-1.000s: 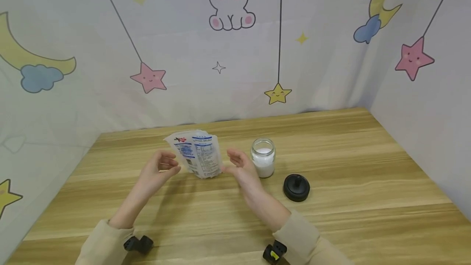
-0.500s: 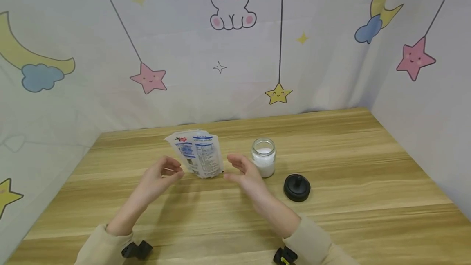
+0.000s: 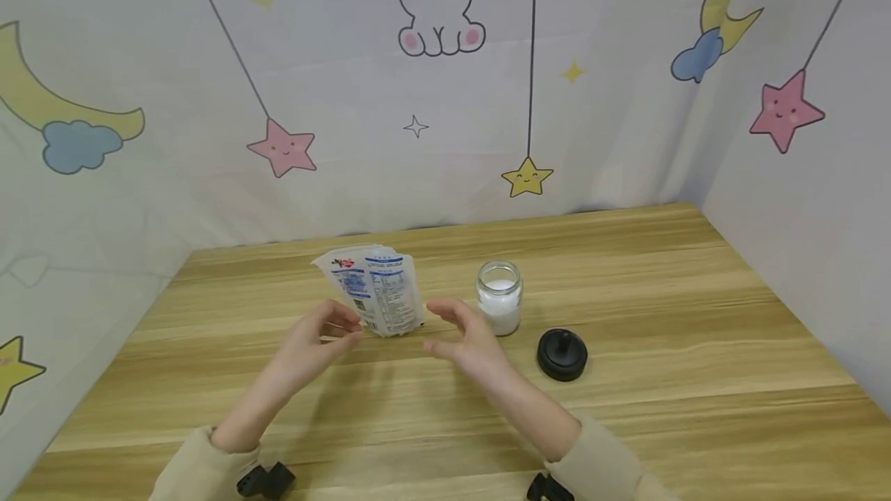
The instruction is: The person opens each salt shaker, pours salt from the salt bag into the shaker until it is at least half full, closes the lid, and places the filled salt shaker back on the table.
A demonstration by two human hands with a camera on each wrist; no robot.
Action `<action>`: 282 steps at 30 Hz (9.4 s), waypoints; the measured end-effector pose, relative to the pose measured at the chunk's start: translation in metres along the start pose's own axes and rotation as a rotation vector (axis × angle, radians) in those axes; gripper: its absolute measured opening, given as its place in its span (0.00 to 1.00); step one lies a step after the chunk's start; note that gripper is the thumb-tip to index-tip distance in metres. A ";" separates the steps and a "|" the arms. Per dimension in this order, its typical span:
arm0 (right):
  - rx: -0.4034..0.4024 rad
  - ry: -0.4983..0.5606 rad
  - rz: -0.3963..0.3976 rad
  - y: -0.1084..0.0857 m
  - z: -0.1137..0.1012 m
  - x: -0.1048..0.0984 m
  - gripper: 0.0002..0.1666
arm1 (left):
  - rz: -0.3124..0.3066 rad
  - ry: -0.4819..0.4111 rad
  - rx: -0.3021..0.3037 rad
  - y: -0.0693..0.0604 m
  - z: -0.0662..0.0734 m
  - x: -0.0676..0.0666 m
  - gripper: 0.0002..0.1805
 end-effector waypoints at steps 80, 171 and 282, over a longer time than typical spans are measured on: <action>-0.699 -1.223 0.246 -0.062 0.010 -0.046 0.31 | -0.232 -0.125 0.262 0.029 0.057 0.080 0.29; -0.244 -1.168 0.156 -0.036 0.024 -0.114 0.35 | -0.104 -0.327 0.023 0.082 0.053 0.154 0.40; -0.384 -1.073 0.145 0.009 -0.072 -0.095 0.30 | -0.243 0.034 0.066 0.091 0.057 0.152 0.36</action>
Point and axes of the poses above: each hand's wrist, its own y-axis towards the middle knuckle, its own x-axis out of the palm, z = x × y, the point moved 5 cm from there along y, towards the middle knuckle, and after that the axes turned 10 degrees about x, right-handed, at the moved point
